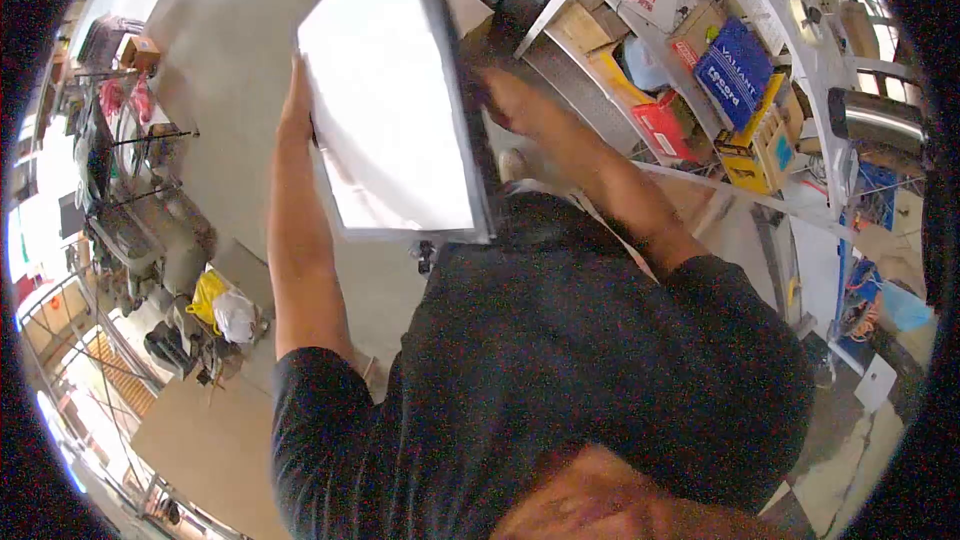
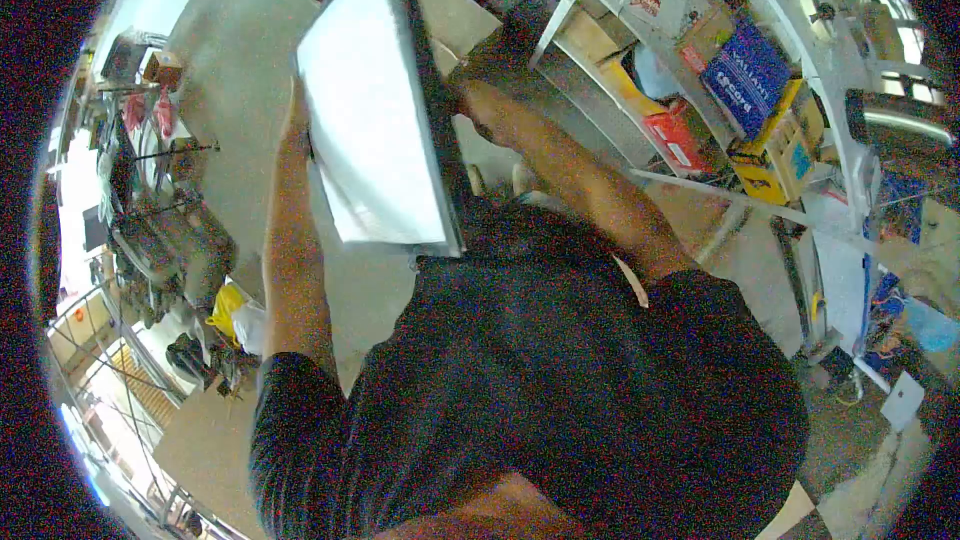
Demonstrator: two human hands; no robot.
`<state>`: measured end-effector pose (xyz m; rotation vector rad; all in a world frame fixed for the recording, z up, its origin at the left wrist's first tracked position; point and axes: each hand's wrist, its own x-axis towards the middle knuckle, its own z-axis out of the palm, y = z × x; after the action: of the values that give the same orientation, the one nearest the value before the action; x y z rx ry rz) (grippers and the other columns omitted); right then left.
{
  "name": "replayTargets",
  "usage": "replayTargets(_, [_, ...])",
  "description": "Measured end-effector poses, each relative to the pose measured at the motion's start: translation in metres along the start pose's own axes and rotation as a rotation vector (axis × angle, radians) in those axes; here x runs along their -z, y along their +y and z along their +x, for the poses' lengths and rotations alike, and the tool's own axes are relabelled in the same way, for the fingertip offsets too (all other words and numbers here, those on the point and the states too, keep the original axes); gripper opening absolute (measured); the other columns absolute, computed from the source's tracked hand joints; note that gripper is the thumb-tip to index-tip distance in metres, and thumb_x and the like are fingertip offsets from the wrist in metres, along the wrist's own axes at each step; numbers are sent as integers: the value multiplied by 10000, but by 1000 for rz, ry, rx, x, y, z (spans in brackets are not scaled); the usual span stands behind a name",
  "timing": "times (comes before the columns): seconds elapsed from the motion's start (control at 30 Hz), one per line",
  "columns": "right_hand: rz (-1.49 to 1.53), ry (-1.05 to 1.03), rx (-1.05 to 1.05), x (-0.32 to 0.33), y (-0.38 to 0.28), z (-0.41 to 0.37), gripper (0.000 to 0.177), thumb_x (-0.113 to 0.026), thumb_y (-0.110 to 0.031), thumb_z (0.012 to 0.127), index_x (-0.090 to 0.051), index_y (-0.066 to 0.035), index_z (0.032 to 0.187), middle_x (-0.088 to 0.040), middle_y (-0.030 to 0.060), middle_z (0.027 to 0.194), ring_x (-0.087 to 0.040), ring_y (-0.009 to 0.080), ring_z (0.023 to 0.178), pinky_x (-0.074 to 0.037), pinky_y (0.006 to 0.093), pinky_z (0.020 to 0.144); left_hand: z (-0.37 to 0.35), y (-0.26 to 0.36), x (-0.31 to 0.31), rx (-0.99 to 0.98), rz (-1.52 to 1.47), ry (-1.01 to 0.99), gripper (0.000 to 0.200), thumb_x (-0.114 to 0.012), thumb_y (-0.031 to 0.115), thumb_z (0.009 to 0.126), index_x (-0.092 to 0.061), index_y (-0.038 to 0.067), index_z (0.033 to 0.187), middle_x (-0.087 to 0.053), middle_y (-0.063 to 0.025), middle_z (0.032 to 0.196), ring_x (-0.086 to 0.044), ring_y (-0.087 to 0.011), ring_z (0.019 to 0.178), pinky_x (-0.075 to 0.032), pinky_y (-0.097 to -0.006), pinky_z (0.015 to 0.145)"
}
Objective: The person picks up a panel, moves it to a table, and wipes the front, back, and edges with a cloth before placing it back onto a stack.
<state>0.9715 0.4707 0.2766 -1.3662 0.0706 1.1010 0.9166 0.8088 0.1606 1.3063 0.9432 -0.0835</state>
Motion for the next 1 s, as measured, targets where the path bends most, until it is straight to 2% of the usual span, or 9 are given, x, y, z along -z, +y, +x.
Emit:
replayTargets(0.1, [-31, -132, 122, -6, 23, 24, 792, -438, -600, 886, -346, 1, 1394, -395, 159, 1415, -322, 283, 1337, -261, 394, 1087, 2, -73, 39, 108, -213, 1, 893, -427, 718, 813, -436, -5, 1338, -522, -197, 1276, -526, -307, 1151, -415, -398, 972])
replayTargets(0.17, [-479, 66, 192, -30, 57, 34, 889, -534, -575, 840, -248, 39, 1416, -373, 224, 1410, -335, 298, 1332, -271, 332, 1075, -7, -112, 57, 173, -311, -6, 892, -428, 716, 816, -424, 0, 1347, -518, -194, 1281, -524, -304, 1153, -414, -399, 975])
replayTargets(0.27, [-555, 149, -11, -23, 90, 60, 773, -610, -540, 805, -449, 38, 1292, -555, 217, 1225, -527, 298, 1145, -393, 325, 966, -23, -132, 65, 217, -376, -34, 869, -441, 695, 829, -393, 13, 1365, -504, -183, 1299, -515, -293, 1166, -411, -396, 985])
replayTargets(0.33, [-467, 231, 88, -5, 149, 97, 521, -700, -438, 749, -597, 13, 989, -663, 140, 851, -635, 290, 781, -489, 383, 731, -12, -163, 76, 224, -376, -64, 810, -473, 646, 851, -395, 21, 1361, -507, -161, 1300, -513, -260, 1167, -418, -378, 980])
replayTargets(0.43, [-415, 192, -11, 22, 234, 155, 470, -718, -429, 743, -626, 0, 912, -662, 122, 816, -627, 247, 758, -490, 369, 705, -2, -216, 67, 388, -181, 68, 768, -540, 585, 850, -425, 4, 1340, -527, -148, 1272, -529, -253, 1133, -428, -363, 953])
replayTargets(0.63, [-463, 11, -280, 81, 321, 289, 628, -365, -540, 920, -583, 29, 1073, -592, 211, 1103, -553, 305, 1049, -381, 373, 966, 6, -298, 64, 399, -4, 478, 653, -653, 421, 836, -501, -70, 1238, -569, -145, 1165, -557, -232, 1039, -450, -363, 891])
replayTargets(0.73, [-1669, -291, 124, 186, 472, 414, 462, -477, -373, 900, -553, 18, 1135, -588, 222, 1156, -559, 359, 1073, -415, 402, 961, 11, -305, 67, 461, 19, 561, 619, -667, 396, 832, -521, -83, 1196, -575, -149, 1137, -563, -228, 1022, -460, -348, 872])
replayTargets(0.8, [-1277, 261, -113, 206, 499, 445, 410, -572, -352, 830, -572, -10, 1056, -636, 189, 1060, -604, 368, 971, -466, 416, 895, 18, -303, 67, 571, 133, 604, 626, -672, 391, 830, -509, -88, 1199, -566, -156, 1150, -560, -227, 1026, -463, -340, 868])
replayTargets(1.0, [-1034, 405, -222, 219, 505, 509, 552, -622, -420, 797, -550, 21, 1120, -601, 251, 1096, -574, 378, 1054, -477, 412, 892, 3, -328, 85, 709, 240, 621, 661, -670, 368, 836, -446, -113, 1229, -541, -186, 1190, -555, -237, 1043, -458, -340, 876])
